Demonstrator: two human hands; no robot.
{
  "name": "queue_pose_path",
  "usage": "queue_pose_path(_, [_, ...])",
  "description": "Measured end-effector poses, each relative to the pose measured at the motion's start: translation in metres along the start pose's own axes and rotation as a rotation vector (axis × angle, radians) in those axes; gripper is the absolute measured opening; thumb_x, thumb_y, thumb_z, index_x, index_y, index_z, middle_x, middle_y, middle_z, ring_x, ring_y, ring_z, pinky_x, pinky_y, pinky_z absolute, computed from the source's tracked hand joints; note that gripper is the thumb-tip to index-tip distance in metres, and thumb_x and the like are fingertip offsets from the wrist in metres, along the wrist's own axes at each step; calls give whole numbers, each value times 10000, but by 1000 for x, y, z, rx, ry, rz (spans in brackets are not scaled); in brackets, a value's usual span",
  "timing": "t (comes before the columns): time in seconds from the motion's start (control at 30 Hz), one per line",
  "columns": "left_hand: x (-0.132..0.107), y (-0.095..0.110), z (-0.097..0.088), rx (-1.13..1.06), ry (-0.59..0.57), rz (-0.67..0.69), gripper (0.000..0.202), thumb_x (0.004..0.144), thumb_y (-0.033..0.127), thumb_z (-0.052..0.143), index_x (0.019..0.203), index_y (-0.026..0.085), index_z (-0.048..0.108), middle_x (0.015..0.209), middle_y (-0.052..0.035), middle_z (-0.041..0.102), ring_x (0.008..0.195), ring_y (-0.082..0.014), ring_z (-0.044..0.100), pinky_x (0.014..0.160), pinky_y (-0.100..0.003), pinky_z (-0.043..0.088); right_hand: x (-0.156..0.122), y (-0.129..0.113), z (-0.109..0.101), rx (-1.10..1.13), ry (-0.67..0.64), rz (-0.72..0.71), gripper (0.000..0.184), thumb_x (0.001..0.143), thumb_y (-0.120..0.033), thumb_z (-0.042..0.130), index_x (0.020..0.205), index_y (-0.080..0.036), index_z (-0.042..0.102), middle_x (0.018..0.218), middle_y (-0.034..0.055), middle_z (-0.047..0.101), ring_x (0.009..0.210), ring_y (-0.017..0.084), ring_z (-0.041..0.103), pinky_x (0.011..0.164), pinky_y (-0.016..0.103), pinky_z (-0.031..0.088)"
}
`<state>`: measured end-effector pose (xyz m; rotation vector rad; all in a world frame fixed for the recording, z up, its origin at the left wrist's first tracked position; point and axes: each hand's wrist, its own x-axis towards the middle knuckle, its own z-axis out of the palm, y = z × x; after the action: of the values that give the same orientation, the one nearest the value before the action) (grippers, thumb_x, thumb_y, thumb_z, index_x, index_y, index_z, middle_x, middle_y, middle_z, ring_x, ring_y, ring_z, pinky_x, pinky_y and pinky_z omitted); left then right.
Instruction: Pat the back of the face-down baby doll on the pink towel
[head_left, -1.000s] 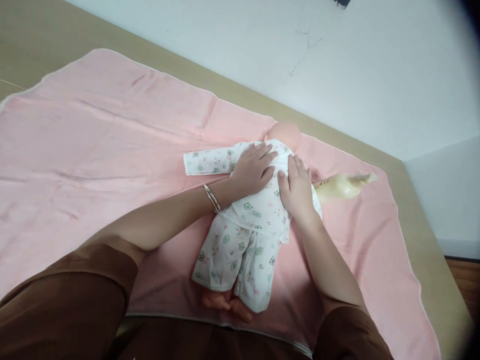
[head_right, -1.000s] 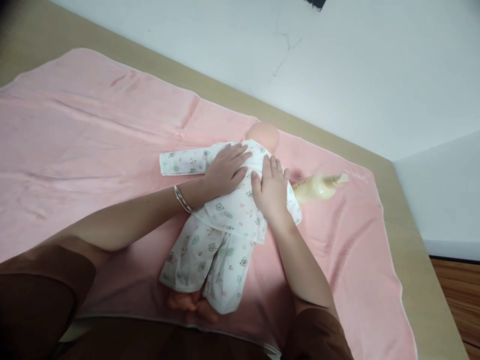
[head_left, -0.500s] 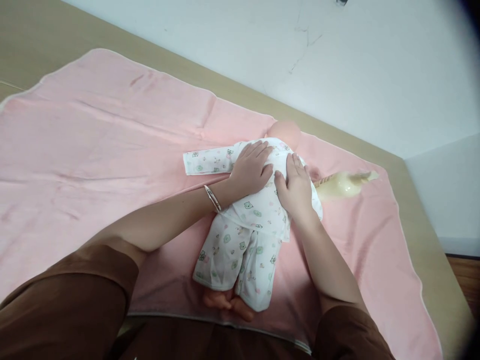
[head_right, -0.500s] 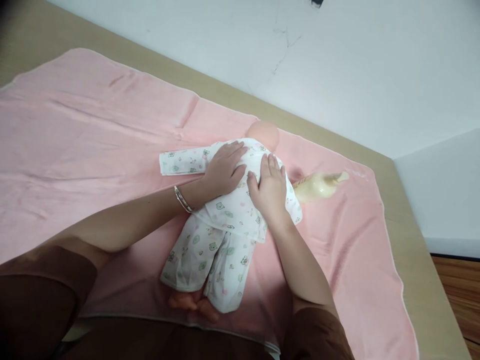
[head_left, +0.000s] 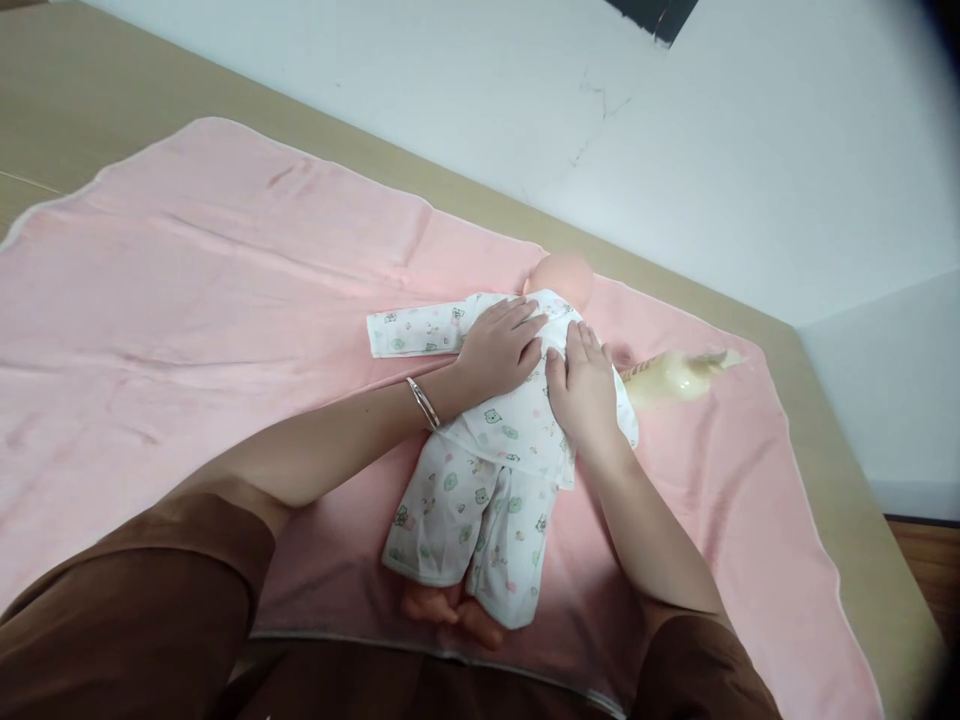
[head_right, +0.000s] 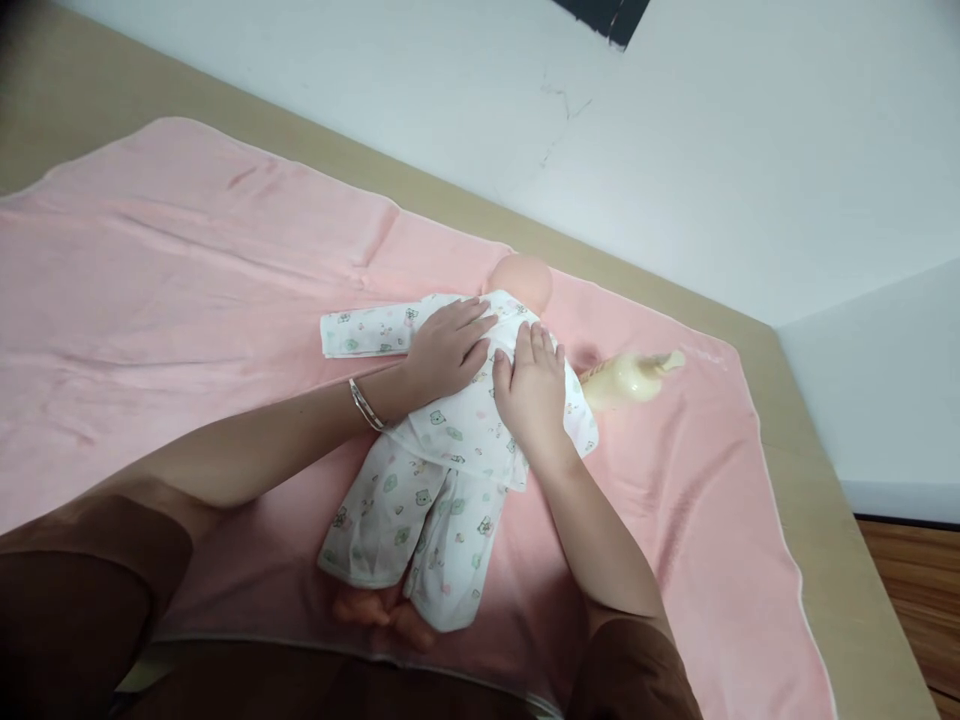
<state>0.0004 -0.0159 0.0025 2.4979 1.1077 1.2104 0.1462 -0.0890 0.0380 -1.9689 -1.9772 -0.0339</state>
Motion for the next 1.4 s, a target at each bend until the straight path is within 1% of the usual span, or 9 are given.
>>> queue_pose_path(0.13, [-6, -1, 0, -20, 50, 113, 293, 937, 211, 445, 1087, 196, 697, 1178, -100, 733, 1219, -232, 640, 1082, -460, 501, -14, -12, -7, -73, 20, -73, 523, 971, -320, 409, 1396, -50, 550, 1481, 218, 534, 1440, 321, 451, 1229, 542, 265])
queue_pose_path(0.2, [-6, 0, -1, -23, 49, 97, 290, 927, 208, 451, 1086, 196, 693, 1162, -104, 735, 1195, -235, 650, 1069, -464, 506, -13, -11, -9, -65, 26, -72, 496, 967, -319, 417, 1375, -86, 576, 1469, 198, 555, 1425, 312, 473, 1226, 553, 266])
queue_pose_path(0.3, [-4, 4, -3, 5, 28, -33, 346, 913, 220, 460, 1189, 163, 661, 1268, -131, 691, 1269, -268, 602, 1112, -484, 467, -3, 1, -4, -11, 20, -8, 544, 1001, -378, 366, 1438, -83, 503, 1509, 206, 509, 1463, 306, 420, 1224, 564, 266])
queue_pose_path(0.4, [1, 6, -2, 19, -43, -156, 459, 926, 270, 470, 1350, 118, 560, 1451, -162, 564, 1419, -300, 460, 1198, -507, 359, 9, 16, 5, 46, 15, 23, 641, 1003, -455, 347, 1498, -52, 405, 1564, 235, 420, 1505, 327, 337, 1219, 586, 257])
queue_pose_path(0.53, [5, 5, 0, -11, -136, -206, 551, 956, 337, 458, 1454, 102, 444, 1567, -185, 422, 1510, -318, 312, 1236, -540, 268, 13, 23, 12, 79, 32, 19, 652, 1005, -488, 312, 1523, -96, 372, 1590, 212, 389, 1517, 330, 307, 1212, 622, 233])
queue_pose_path(0.7, [5, 3, 1, -17, -145, -201, 557, 969, 349, 447, 1464, 94, 431, 1573, -189, 411, 1515, -323, 297, 1244, -536, 245, 10, 21, 12, 69, 24, 16, 674, 1012, -491, 297, 1528, -60, 354, 1596, 221, 374, 1524, 333, 286, 1229, 594, 215])
queue_pose_path(0.9, [4, 2, 2, -9, -143, -190, 560, 973, 356, 443, 1459, 78, 438, 1560, -198, 425, 1506, -331, 313, 1241, -538, 253, 10, 21, 12, 67, 25, 20, 663, 1021, -494, 297, 1529, -72, 353, 1594, 221, 378, 1524, 325, 288, 1230, 598, 216])
queue_pose_path(1.23, [2, -2, 6, -51, -79, -201, 501, 959, 357, 475, 1413, 146, 499, 1526, -145, 488, 1469, -314, 383, 1234, -520, 282, 10, 21, 14, 69, 24, 28, 658, 1018, -496, 290, 1531, -90, 351, 1603, 204, 371, 1524, 315, 291, 1231, 588, 216])
queue_pose_path(1.4, [2, -6, 8, -63, -62, -184, 498, 952, 367, 480, 1383, 122, 529, 1510, -163, 501, 1453, -318, 406, 1230, -511, 289, 5, 13, 9, 32, 84, 3, 607, 1020, -426, 308, 1535, -107, 336, 1614, 208, 345, 1528, 325, 274, 1212, 602, 248])
